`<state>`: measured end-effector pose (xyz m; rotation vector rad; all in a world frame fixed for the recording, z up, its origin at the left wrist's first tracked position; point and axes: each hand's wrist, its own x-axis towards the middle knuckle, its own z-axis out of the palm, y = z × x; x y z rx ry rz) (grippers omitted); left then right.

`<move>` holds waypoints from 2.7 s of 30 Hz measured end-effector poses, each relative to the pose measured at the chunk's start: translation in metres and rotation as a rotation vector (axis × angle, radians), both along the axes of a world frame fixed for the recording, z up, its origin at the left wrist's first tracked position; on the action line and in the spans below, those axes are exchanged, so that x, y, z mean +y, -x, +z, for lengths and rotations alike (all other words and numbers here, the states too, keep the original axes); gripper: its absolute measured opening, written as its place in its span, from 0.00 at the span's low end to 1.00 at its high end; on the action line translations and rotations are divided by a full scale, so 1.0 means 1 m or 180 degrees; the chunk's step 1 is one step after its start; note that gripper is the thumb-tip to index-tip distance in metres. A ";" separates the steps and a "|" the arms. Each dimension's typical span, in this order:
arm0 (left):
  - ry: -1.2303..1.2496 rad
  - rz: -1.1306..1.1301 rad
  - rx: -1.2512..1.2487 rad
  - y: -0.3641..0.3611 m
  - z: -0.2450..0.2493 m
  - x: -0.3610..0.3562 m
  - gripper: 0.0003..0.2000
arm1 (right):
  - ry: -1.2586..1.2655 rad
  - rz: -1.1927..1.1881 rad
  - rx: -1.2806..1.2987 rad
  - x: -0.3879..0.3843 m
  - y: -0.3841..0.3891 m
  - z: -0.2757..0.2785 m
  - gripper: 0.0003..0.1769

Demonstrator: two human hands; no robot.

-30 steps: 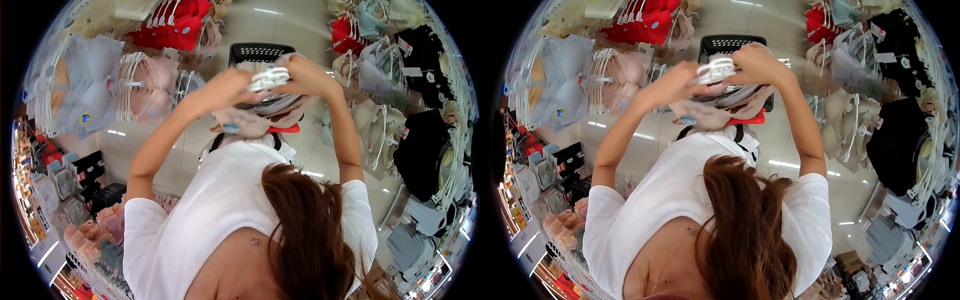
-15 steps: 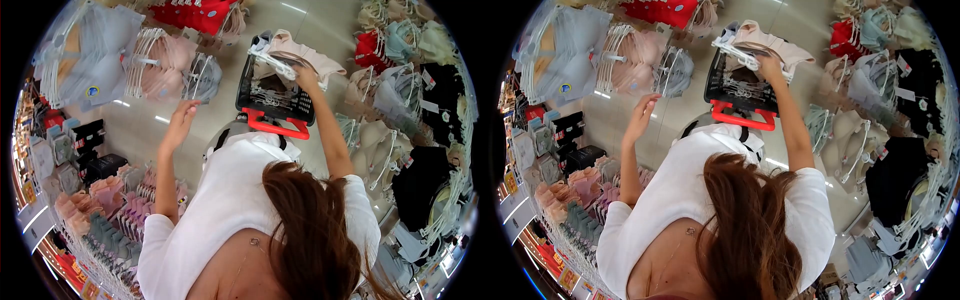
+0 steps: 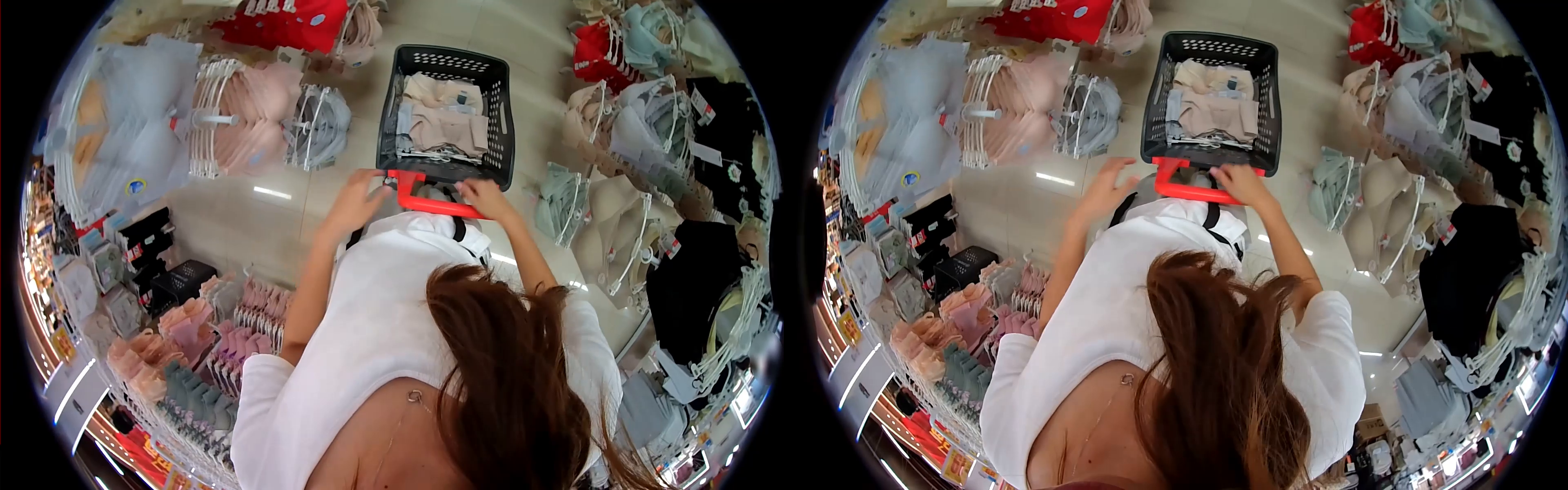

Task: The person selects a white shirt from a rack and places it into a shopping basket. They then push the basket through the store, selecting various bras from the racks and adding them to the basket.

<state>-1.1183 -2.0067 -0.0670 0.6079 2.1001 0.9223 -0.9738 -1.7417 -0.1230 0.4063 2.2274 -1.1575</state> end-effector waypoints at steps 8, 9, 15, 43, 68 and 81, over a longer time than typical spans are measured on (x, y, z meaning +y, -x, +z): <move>-0.0124 -0.2282 0.0830 -0.060 -0.079 0.078 0.14 | -0.1365 -0.0423 0.0454 -0.027 -0.018 0.005 0.23; -0.0262 -0.2494 0.0950 -0.058 -0.083 0.083 0.13 | -0.1375 -0.0507 0.0491 -0.026 -0.017 0.004 0.22; -0.0619 -0.2212 0.1053 -0.045 -0.087 0.085 0.11 | -0.1176 -0.0510 0.0392 -0.014 -0.003 -0.002 0.20; -0.0538 -0.1582 0.1355 0.212 -0.156 0.267 0.11 | -0.1326 -0.0754 0.0418 0.175 0.250 -0.072 0.20; 0.0733 0.2871 0.5828 0.526 0.122 0.128 0.12 | -0.0495 -0.0395 0.0284 0.291 0.356 -0.118 0.20; 0.1792 0.1907 0.3883 0.506 0.192 0.161 0.18 | -0.0331 -0.0101 0.0766 0.297 0.390 -0.101 0.15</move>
